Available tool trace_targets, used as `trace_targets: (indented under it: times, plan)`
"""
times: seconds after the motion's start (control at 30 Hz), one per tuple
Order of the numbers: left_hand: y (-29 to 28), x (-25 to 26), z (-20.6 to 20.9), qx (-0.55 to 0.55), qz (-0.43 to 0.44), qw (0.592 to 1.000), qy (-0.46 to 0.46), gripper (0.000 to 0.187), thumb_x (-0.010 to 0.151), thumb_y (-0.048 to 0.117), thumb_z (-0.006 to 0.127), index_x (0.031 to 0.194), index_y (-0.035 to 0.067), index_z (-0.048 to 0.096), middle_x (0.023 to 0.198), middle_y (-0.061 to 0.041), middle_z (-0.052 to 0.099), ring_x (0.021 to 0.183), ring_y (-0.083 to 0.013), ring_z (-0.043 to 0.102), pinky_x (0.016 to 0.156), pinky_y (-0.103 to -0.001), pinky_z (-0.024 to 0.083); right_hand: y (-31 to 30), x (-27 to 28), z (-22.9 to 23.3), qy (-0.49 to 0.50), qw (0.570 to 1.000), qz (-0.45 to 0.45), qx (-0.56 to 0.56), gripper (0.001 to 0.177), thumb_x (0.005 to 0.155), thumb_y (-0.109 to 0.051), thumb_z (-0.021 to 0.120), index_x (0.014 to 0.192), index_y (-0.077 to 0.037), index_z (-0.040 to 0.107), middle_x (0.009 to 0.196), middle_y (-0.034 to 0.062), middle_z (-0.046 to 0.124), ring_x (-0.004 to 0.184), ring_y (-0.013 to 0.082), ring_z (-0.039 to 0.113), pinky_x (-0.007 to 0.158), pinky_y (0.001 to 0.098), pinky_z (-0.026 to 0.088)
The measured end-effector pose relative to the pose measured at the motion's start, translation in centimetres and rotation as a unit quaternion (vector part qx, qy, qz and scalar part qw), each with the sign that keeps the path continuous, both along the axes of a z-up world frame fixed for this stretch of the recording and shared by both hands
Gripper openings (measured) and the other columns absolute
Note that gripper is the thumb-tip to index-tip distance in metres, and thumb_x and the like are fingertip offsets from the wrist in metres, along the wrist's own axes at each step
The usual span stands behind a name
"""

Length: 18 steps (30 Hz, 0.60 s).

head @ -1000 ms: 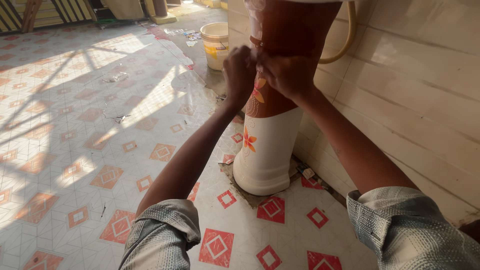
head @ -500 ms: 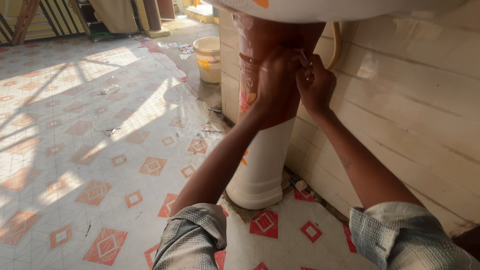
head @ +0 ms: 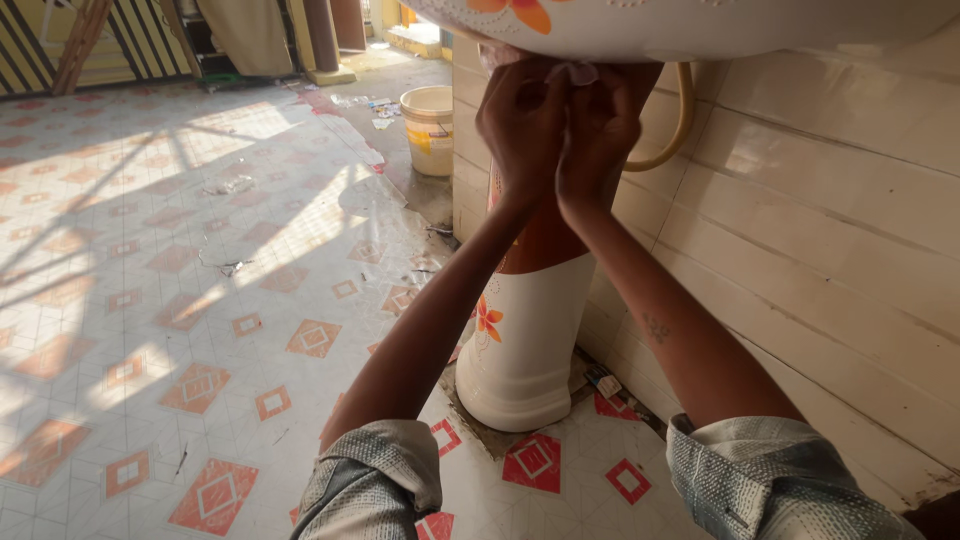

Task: The person wipes the exterior and pedestal of a washbasin using a cloth, moving the cloth across the porcelain surfaces.

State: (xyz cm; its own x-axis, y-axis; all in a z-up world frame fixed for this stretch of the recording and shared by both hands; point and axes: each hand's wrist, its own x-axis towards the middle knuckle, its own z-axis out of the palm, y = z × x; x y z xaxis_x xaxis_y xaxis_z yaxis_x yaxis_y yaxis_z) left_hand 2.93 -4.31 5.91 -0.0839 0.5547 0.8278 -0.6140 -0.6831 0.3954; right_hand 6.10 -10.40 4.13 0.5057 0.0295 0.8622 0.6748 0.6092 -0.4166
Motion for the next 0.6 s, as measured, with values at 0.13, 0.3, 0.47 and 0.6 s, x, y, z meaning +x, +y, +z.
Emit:
trace_targets:
  times: [0.13, 0.3, 0.47, 0.6]
  plan:
    - [-0.5, -0.6, 0.1, -0.074, -0.014, 0.997, 0.008, 0.019, 0.087, 0.016, 0.077, 0.099, 0.002, 0.073, 0.095, -0.007, 0.074, 0.081, -0.0155, 0.076, 0.074, -0.028, 0.061, -0.6, -1.8, 0.6, 0.006, 0.992, -0.108, -0.065, 0.025, 0.112, -0.015, 0.064, 0.134, -0.004, 0.063, 0.128, 0.0091, 0.069, 0.118, 0.0144, 0.067, 0.099, 0.0251, 0.055]
    - [0.4, -0.7, 0.6, -0.065, -0.003, 0.995, 0.073, 0.022, 0.091, 0.022, 0.074, 0.091, 0.000, 0.077, 0.082, -0.008, 0.079, 0.073, -0.0161, 0.078, 0.072, -0.032, 0.060, -1.3, 0.2, 1.4, 0.090, 0.994, -0.043, -0.032, 0.038, 0.093, -0.010, 0.078, 0.125, -0.007, 0.058, 0.097, 0.0067, 0.070, 0.075, 0.0109, 0.062, 0.049, 0.0239, 0.046]
    - [-3.4, -0.7, 0.1, -0.026, -0.074, 0.973, 0.218, 0.033, 0.102, 0.030, 0.064, 0.099, 0.000, 0.076, 0.080, -0.012, 0.077, 0.072, -0.0222, 0.077, 0.067, -0.035, 0.060, -3.0, 4.2, 0.4, 0.044, 0.994, -0.095, 0.004, 0.015, 0.096, -0.002, 0.074, 0.108, -0.001, 0.065, 0.097, 0.0037, 0.068, 0.081, 0.0119, 0.065, 0.061, 0.0259, 0.053]
    - [-7.0, -1.0, -0.9, 0.104, -0.094, 0.980, 0.142, 0.033, 0.097, 0.024, 0.060, 0.113, -0.004, 0.069, 0.099, -0.019, 0.073, 0.086, -0.0327, 0.075, 0.075, -0.038, 0.059, -3.8, 6.9, 0.4, 0.008, 0.995, -0.071, 0.062, 0.011, 0.100, -0.003, 0.065, 0.110, 0.000, 0.068, 0.101, 0.0046, 0.072, 0.093, 0.0139, 0.070, 0.082, 0.0282, 0.061]
